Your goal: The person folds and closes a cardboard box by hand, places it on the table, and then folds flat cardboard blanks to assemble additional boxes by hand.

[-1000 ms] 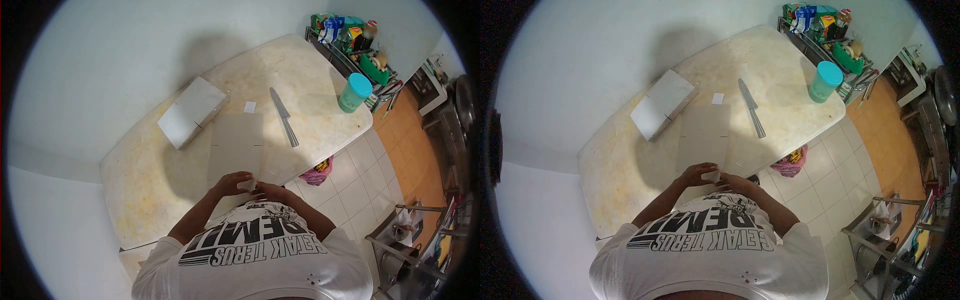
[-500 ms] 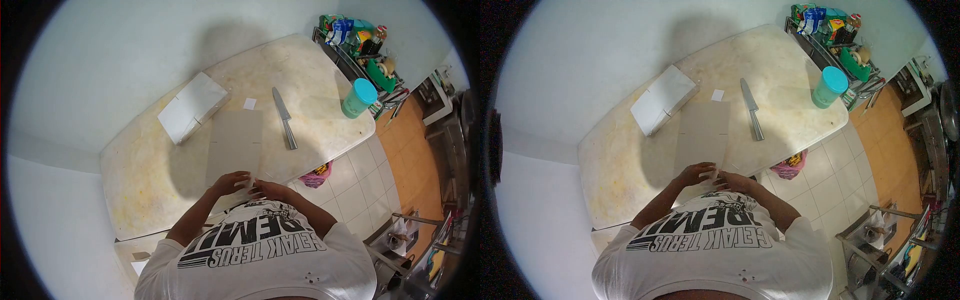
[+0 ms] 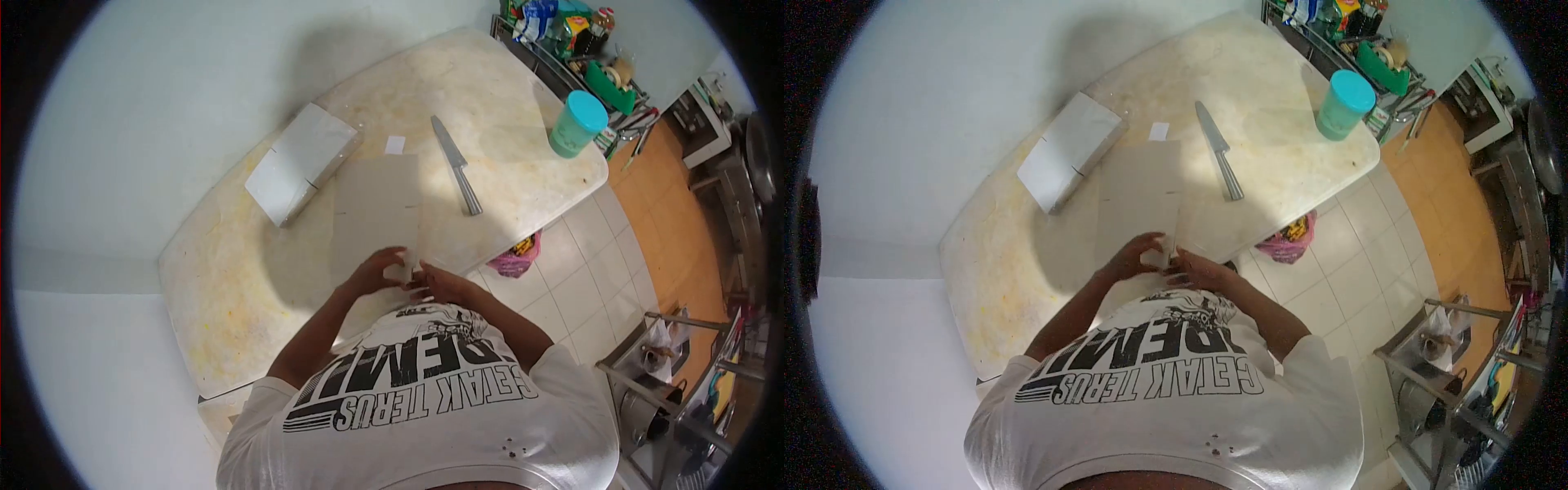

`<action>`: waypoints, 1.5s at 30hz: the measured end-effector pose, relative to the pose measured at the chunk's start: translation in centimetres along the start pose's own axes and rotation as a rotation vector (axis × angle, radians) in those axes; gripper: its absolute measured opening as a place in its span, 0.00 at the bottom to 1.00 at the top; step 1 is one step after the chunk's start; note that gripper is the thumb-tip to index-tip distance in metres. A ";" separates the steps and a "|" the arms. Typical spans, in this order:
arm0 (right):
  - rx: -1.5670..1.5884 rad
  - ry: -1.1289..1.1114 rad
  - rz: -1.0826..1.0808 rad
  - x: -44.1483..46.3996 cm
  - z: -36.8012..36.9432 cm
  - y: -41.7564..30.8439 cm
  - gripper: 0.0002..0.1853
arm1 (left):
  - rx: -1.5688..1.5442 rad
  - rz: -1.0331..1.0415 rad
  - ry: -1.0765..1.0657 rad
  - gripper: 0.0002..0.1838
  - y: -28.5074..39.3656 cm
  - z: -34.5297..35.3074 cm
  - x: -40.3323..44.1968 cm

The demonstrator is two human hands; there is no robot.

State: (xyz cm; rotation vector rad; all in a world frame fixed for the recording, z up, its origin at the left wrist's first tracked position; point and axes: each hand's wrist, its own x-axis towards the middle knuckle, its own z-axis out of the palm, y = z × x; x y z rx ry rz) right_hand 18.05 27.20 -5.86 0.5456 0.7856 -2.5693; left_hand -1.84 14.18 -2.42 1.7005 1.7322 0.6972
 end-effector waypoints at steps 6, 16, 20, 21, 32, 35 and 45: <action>-0.160 0.127 -0.074 -0.8 1.9 -0.4 0.32 | -0.348 -0.150 0.037 0.21 1.5 -2.7 0.6; -0.114 0.540 -0.170 1.4 -0.6 3.3 0.15 | 0.123 -0.203 0.888 0.13 -1.9 -8.1 -2.5; -0.105 0.569 -0.343 1.9 -2.4 4.6 0.13 | -0.457 -0.048 1.446 0.16 0.8 -16.6 -6.9; -0.107 0.575 -0.329 1.5 -2.4 4.2 0.15 | -0.537 -0.123 1.472 0.15 0.7 -17.7 -8.7; -0.160 0.401 -0.216 4.8 -6.0 -3.8 0.24 | -1.212 -0.370 1.678 0.23 -5.5 -12.5 -25.1; -0.826 0.625 -0.187 6.3 -8.7 -5.0 0.24 | -1.188 -0.341 1.690 0.23 -2.0 -9.9 -23.6; -1.138 -0.087 -0.808 1.5 15.8 -8.2 0.43 | -1.106 -0.128 1.376 0.15 14.2 -3.8 -6.5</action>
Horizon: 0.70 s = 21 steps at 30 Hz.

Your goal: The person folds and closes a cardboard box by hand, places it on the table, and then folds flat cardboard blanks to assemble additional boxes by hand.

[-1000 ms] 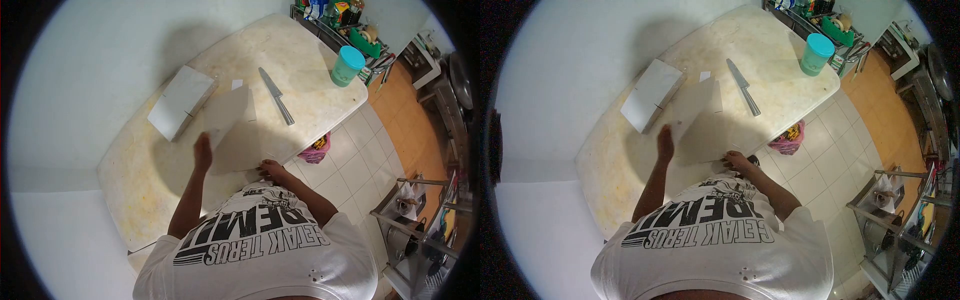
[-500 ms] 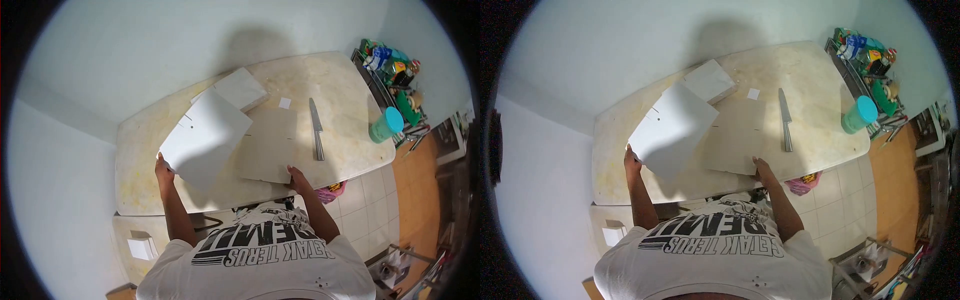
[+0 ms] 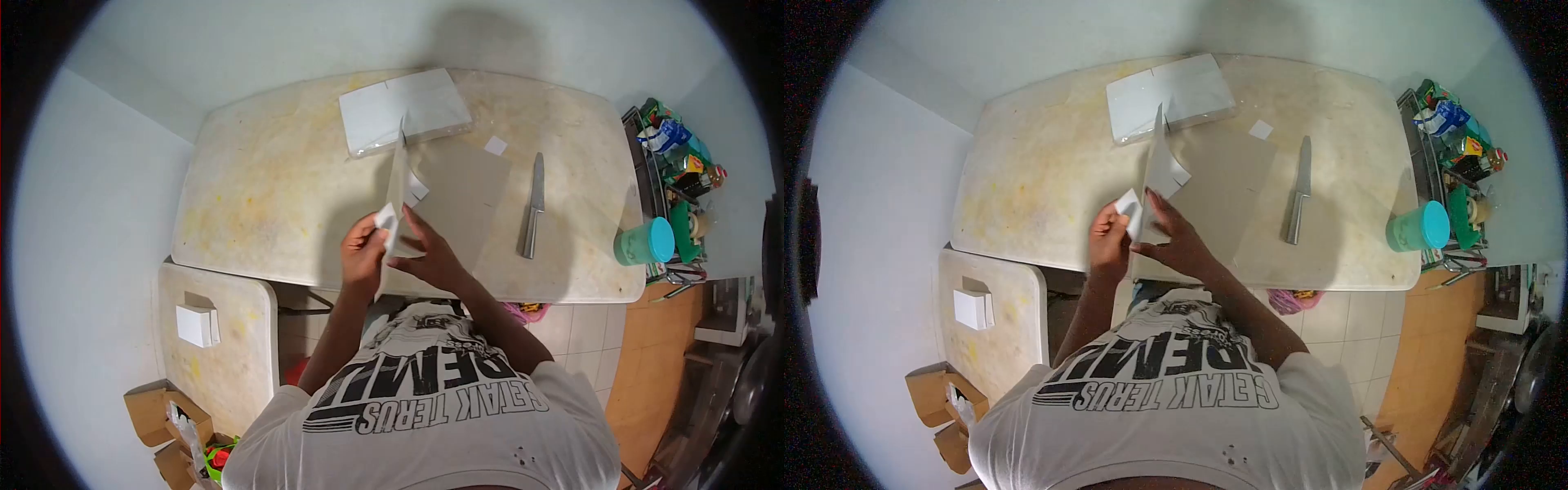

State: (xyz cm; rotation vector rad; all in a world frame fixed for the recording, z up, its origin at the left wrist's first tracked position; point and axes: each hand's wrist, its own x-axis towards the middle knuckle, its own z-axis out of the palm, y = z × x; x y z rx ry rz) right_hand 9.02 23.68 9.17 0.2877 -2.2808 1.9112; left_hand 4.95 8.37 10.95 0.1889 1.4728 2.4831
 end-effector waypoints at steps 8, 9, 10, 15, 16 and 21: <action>0.367 -0.032 0.206 -1.4 -1.7 -2.6 0.39 | 0.184 0.175 -0.102 0.17 0.0 3.6 0.0; 0.363 -0.022 0.220 -1.5 -1.7 -2.7 0.39 | 0.182 0.163 -0.115 0.17 0.2 3.8 -0.1; 0.359 -0.012 0.234 -1.6 -1.7 -2.8 0.39 | 0.180 0.151 -0.128 0.16 0.4 4.0 -0.1; 0.301 0.094 0.218 -1.6 -1.5 -3.9 0.36 | 0.262 0.108 -0.159 0.14 0.9 4.3 0.4; 0.298 0.117 0.218 -1.6 -1.4 -4.0 0.34 | 0.257 0.098 -0.158 0.13 0.8 4.2 0.6; 0.279 0.347 0.320 -1.3 -1.1 -1.8 0.20 | 0.559 0.289 -0.162 0.12 -0.7 1.9 2.4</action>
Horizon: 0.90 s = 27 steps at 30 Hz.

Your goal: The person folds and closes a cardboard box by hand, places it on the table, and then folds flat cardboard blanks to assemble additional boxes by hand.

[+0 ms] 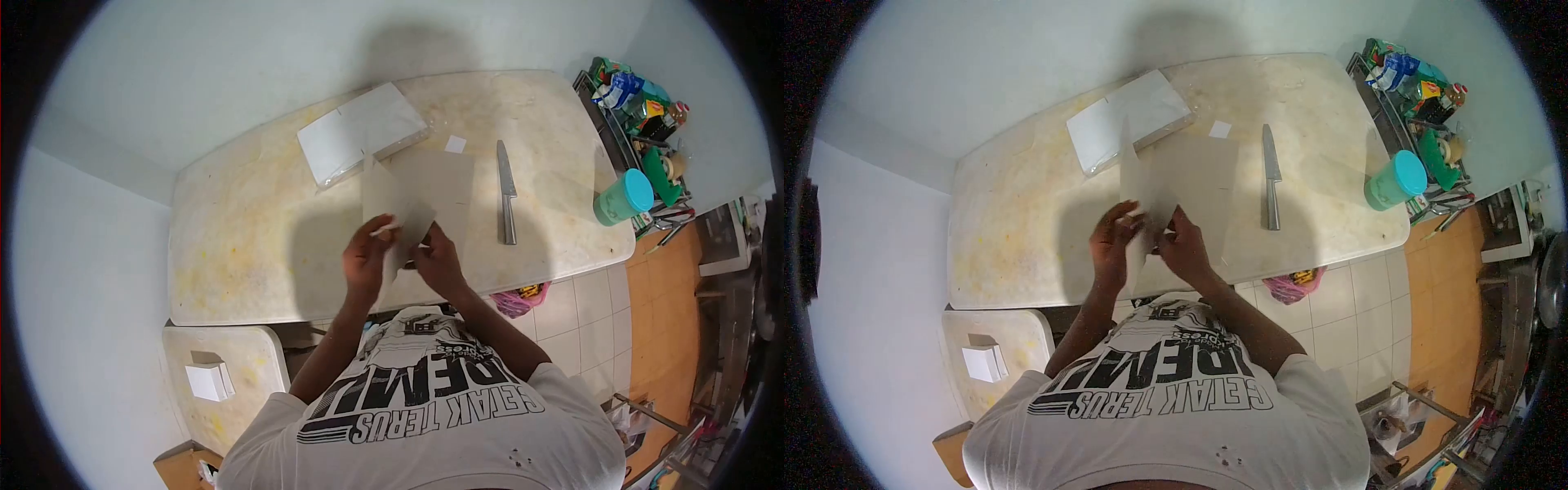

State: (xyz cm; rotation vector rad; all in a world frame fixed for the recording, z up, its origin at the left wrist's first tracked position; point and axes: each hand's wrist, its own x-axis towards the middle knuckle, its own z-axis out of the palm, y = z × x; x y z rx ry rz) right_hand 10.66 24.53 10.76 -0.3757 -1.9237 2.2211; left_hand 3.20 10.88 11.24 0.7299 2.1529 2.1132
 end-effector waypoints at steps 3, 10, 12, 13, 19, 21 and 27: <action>0.305 -0.023 -0.026 1.2 -2.0 1.6 0.17 | 0.095 0.093 0.306 0.17 -3.1 -4.2 0.5; 0.725 -0.277 -0.094 2.8 -1.4 -2.9 0.15 | -0.871 -0.681 -0.189 0.36 1.3 -10.1 -3.5; 0.689 -0.346 0.007 3.2 -0.5 -1.7 0.14 | -0.731 -0.551 -0.109 0.38 0.4 -11.0 -4.3; 0.673 -0.371 0.077 3.2 0.2 -0.7 0.14 | -0.774 -0.626 0.101 0.26 0.9 -10.9 -4.3; 0.454 -0.207 0.409 4.7 6.6 10.6 0.14 | -0.445 -0.747 0.588 0.13 -7.9 -15.9 -9.0; 0.209 -0.125 0.471 6.1 9.1 17.9 0.15 | -0.339 -0.811 0.679 0.13 -13.3 -18.8 -11.5; -0.721 -0.032 0.207 8.6 15.3 21.0 0.17 | 0.596 -0.667 0.815 0.14 -20.5 -23.5 -10.7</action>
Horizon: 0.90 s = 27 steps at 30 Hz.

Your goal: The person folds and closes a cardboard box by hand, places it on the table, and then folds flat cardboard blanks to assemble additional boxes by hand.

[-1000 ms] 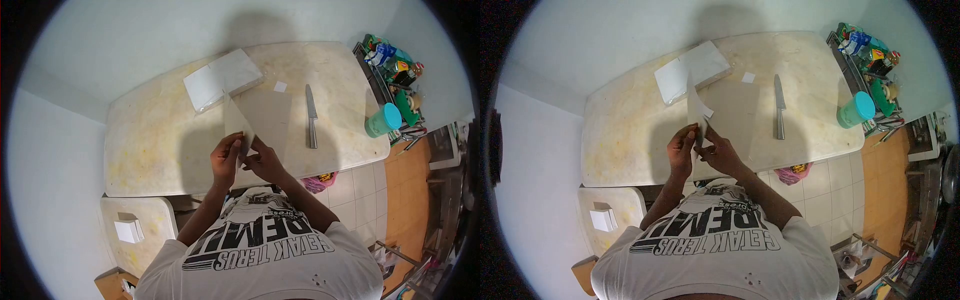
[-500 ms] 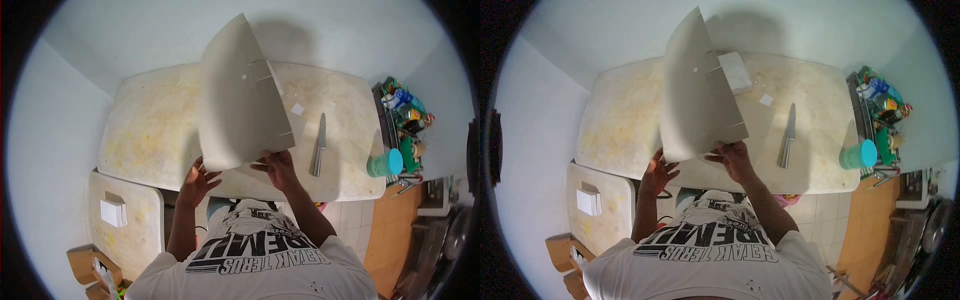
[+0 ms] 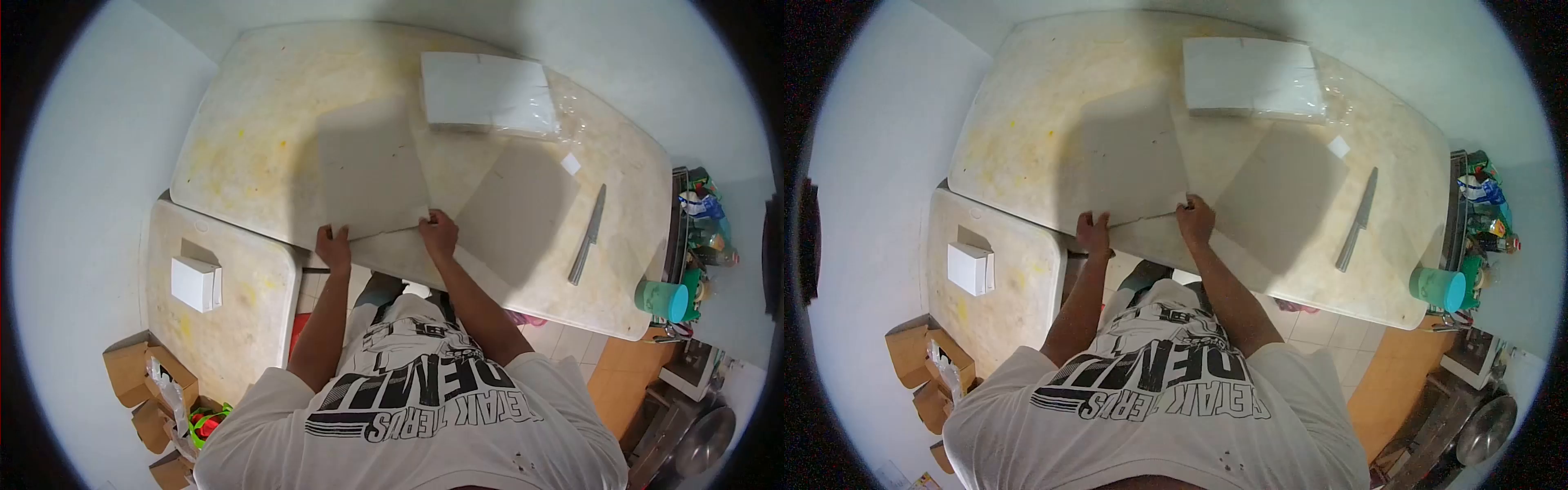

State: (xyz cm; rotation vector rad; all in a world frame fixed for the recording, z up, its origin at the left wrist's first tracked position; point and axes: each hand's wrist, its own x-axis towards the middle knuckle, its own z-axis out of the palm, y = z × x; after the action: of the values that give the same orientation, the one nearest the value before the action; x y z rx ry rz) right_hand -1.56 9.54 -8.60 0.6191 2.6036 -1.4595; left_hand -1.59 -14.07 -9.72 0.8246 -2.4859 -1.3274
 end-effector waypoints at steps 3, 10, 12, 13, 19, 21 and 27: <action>-0.140 0.102 -0.040 -0.6 2.2 -1.5 0.21 | 0.138 0.405 0.095 0.15 -1.1 0.6 2.0; -0.677 0.068 -0.527 -4.4 4.9 -2.0 0.31 | 0.552 0.888 -0.423 0.32 -0.2 -1.9 1.2; -0.729 0.057 -0.522 -4.9 5.1 -2.2 0.32 | 0.739 0.914 -0.500 0.36 0.4 -2.9 0.8; -0.752 0.053 -0.525 -4.9 5.2 -2.5 0.32 | 0.739 0.917 -0.543 0.37 0.2 -2.9 1.1; -0.791 -0.087 -0.436 -4.4 5.0 -3.1 0.36 | 0.654 0.950 -0.728 0.39 0.5 -3.6 2.6; -0.802 -0.128 -0.421 -4.3 4.5 -3.2 0.36 | 0.649 0.945 -0.757 0.39 0.6 -3.7 2.9; -0.777 -0.094 -0.413 -4.5 4.8 -3.9 0.37 | 0.682 0.976 -0.831 0.39 1.2 -4.1 3.5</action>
State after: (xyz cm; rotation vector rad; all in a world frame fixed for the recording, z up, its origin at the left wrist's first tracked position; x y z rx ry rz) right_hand 0.47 2.39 -6.85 -0.0804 2.9916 -0.3927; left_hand -3.21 -18.40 -6.67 -1.0487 -3.2032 -0.4598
